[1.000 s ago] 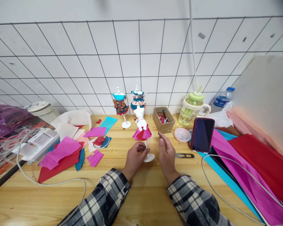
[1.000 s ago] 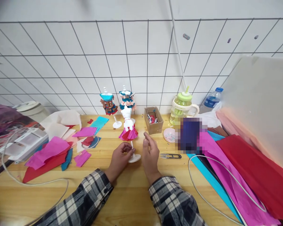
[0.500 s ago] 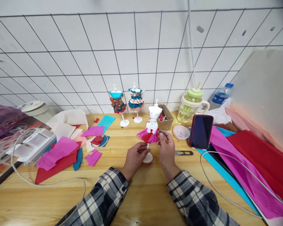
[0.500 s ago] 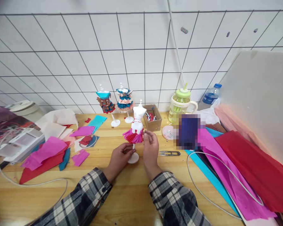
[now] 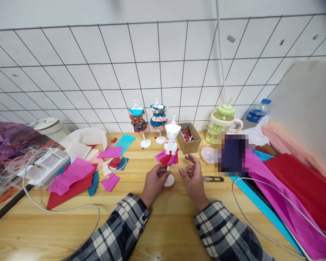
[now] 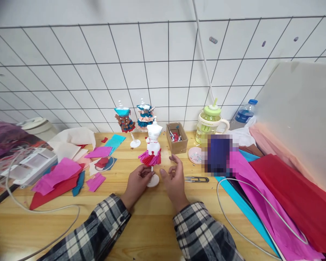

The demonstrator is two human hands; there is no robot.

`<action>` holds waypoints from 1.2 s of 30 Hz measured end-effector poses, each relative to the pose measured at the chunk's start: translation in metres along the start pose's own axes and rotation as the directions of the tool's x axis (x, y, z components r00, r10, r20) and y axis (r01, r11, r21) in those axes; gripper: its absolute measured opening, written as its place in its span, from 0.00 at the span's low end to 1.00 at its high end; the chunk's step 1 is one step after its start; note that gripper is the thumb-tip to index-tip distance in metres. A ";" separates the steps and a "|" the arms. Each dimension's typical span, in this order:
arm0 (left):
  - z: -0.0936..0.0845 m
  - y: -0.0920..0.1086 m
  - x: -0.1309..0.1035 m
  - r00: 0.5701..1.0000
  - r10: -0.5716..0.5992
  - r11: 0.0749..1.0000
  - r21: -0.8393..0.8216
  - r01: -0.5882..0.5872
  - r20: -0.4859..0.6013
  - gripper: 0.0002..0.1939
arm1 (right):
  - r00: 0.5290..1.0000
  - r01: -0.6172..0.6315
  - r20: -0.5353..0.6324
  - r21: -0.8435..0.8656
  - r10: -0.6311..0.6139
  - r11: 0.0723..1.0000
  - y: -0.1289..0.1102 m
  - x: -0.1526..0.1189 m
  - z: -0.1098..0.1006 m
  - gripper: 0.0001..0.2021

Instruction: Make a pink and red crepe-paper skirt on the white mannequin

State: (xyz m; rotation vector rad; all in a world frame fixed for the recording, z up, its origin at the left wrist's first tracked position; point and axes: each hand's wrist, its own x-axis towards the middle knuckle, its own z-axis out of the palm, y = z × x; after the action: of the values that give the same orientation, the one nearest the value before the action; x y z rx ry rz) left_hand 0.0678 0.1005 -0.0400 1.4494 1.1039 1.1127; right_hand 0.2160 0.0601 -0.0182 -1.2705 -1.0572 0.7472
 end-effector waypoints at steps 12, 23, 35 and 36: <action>0.021 -0.017 0.046 0.985 0.132 0.974 0.198 -0.108 -0.110 0.12 | 0.997 0.077 0.011 -0.408 -0.079 0.910 0.025 -0.012 -0.062 0.14; 0.023 -0.029 0.051 0.989 0.144 0.926 0.358 -0.119 -0.044 0.11 | 0.993 -0.023 0.100 -0.404 0.070 0.915 0.040 -0.006 -0.059 0.12; 0.014 -0.011 0.035 0.967 0.256 0.804 0.557 -0.207 -0.010 0.11 | 0.994 -0.005 0.096 -0.441 0.053 0.897 0.040 -0.013 -0.058 0.13; 0.012 -0.009 0.032 0.963 0.270 0.799 0.564 -0.211 -0.021 0.11 | 0.993 0.002 0.103 -0.447 0.049 0.895 0.040 -0.014 -0.058 0.12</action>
State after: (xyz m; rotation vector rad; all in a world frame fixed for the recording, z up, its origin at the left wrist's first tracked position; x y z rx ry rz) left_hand 0.0840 0.1315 -0.0469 2.0599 1.4244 1.0934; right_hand 0.2688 0.0329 -0.0587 -1.6490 -1.3600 0.6156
